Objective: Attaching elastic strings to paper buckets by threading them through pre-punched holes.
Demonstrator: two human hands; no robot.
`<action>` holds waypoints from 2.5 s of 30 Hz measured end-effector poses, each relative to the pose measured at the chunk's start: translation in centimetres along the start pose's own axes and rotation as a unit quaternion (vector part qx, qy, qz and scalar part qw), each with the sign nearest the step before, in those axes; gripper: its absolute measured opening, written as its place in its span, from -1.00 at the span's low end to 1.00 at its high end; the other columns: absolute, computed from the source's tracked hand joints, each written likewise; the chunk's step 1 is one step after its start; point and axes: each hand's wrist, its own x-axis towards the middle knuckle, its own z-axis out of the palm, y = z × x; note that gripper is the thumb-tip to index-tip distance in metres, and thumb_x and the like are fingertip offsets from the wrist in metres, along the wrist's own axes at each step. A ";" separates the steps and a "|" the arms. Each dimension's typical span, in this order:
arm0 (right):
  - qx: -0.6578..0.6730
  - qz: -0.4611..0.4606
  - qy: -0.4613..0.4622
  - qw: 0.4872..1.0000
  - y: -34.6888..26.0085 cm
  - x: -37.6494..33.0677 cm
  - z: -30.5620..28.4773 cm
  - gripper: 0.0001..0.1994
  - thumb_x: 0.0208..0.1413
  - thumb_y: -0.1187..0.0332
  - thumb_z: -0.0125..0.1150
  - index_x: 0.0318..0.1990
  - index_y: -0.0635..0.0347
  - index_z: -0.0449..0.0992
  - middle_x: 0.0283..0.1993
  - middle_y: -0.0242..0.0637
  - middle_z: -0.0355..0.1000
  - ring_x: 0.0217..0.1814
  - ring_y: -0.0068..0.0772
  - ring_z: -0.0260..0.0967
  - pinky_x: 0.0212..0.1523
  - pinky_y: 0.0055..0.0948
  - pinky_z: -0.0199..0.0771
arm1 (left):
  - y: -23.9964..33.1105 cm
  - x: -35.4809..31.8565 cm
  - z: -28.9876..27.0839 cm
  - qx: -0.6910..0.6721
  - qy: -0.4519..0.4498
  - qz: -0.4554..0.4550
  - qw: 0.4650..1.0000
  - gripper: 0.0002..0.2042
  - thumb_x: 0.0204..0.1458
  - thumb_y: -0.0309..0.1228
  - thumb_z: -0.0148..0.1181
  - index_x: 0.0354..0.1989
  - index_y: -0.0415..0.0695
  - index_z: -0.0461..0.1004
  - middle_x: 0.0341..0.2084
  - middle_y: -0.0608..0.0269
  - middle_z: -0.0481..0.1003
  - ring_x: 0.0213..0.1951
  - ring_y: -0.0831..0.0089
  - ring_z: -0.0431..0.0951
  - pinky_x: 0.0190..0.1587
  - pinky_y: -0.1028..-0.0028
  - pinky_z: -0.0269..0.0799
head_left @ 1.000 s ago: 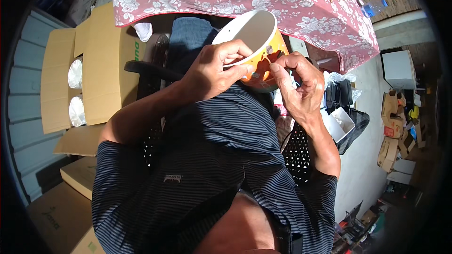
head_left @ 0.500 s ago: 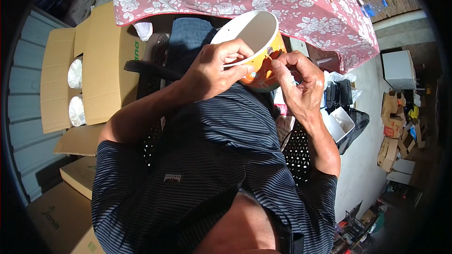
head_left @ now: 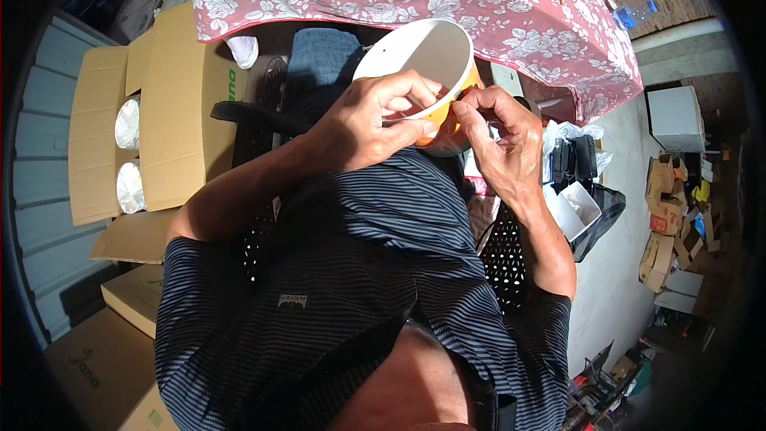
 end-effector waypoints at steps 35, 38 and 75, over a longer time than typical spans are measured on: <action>0.022 0.008 -0.071 0.997 0.5 0.2 0.4 -0.90 0.13 0.52 0.39 -0.31 0.39 0.60 -0.41 -0.18 0.59 -0.39 -0.45 0.59 -0.37 -0.47 0.56 | -1.6 0.5 -2.6 -0.241 -0.049 -0.227 0.942 -0.69 0.32 -0.41 0.18 0.11 -0.38 0.44 -0.05 0.06 0.57 -0.05 0.36 0.62 0.11 0.36 0.54; 0.014 0.005 -0.071 0.997 0.5 0.3 0.3 -0.90 0.13 0.53 0.39 -0.31 0.40 0.60 -0.39 -0.18 0.60 -0.37 -0.45 0.59 -0.35 -0.47 0.56 | -1.1 0.7 -2.8 -0.257 -0.073 -0.221 0.938 -0.64 0.27 -0.46 0.20 0.18 -0.37 0.40 0.02 0.03 0.55 0.03 0.35 0.60 0.15 0.36 0.50; 0.458 0.286 -0.180 0.822 2.3 1.3 0.1 -0.73 0.36 0.18 0.20 -0.27 0.20 0.50 -0.49 -0.42 0.39 -0.44 -0.51 0.40 -0.26 -0.45 0.49 | 4.2 0.4 -1.7 0.486 0.092 0.352 0.794 -0.82 -0.11 -0.57 0.26 -0.29 -0.20 0.48 -0.24 0.10 0.55 -0.21 0.06 0.57 -0.09 0.17 0.51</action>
